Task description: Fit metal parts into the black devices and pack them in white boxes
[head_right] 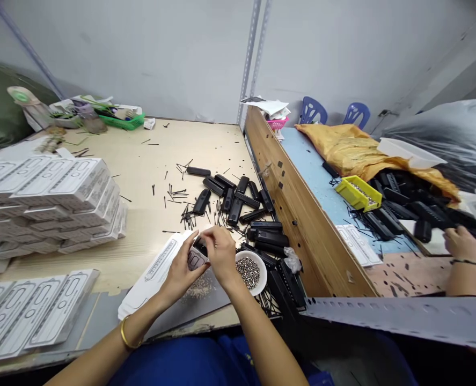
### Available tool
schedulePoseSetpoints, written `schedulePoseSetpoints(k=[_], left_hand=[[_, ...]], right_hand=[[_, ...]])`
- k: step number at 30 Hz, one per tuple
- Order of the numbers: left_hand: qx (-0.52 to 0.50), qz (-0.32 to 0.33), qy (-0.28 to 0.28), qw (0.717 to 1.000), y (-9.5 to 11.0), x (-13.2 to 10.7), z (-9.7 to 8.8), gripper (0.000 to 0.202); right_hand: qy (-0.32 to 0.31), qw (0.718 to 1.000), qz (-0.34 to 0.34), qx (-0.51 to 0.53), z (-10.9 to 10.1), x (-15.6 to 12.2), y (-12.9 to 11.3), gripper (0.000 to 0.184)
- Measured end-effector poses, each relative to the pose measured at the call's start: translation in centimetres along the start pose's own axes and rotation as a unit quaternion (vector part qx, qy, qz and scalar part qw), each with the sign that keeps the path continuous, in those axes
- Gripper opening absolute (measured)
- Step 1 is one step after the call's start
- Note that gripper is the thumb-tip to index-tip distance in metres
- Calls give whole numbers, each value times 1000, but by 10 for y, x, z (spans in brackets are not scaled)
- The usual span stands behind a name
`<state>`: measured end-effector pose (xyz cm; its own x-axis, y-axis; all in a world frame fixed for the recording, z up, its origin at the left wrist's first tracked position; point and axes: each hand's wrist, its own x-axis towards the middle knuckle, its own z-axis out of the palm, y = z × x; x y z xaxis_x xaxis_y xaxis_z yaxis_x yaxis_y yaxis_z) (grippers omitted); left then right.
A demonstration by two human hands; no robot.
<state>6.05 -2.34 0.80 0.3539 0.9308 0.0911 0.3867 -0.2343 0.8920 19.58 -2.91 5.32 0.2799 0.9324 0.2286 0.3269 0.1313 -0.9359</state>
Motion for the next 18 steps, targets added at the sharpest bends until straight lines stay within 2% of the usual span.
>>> schedulePoseSetpoints(k=[2, 3, 4, 6, 8, 9, 11, 13, 15, 16, 18], left_hand=[[-12, 5, 5, 1000, 0, -1, -1, 76], [-20, 3, 12, 1000, 0, -2, -1, 76], [-27, -2, 17, 999, 0, -3, -1, 73], [-29, 0, 6, 1000, 1, -5, -1, 58], [-23, 31, -30, 999, 0, -6, 0, 39], [-24, 50, -48, 997, -1, -6, 1, 36], [-46, 57, -63, 995, -2, -6, 2, 51], [-89, 18, -70, 993, -1, -5, 1, 73], [-111, -17, -72, 991, 2, -5, -1, 84], [-110, -26, -72, 991, 4, -6, -1, 84], [-93, -34, -67, 993, 7, -7, -2, 85]], right_hand=[[-28, 997, -37, -56, 2, -7, 2, 19], [-12, 998, -34, -58, 1, -9, 5, 18], [13, 999, -13, -45, 0, -10, 8, 17], [34, 997, 61, 18, -2, -12, 15, 29], [4, 987, 126, 98, 1, -13, 21, 41], [-6, 982, 141, 122, 5, -14, 23, 38], [5, 987, 121, 106, 15, -20, 24, 27], [28, 998, 46, 38, 26, -31, 24, 25], [25, 999, -21, -6, 32, -41, 23, 23], [27, 999, -31, -10, 32, -44, 23, 21], [46, 999, -5, 1, 31, -48, 24, 22]])
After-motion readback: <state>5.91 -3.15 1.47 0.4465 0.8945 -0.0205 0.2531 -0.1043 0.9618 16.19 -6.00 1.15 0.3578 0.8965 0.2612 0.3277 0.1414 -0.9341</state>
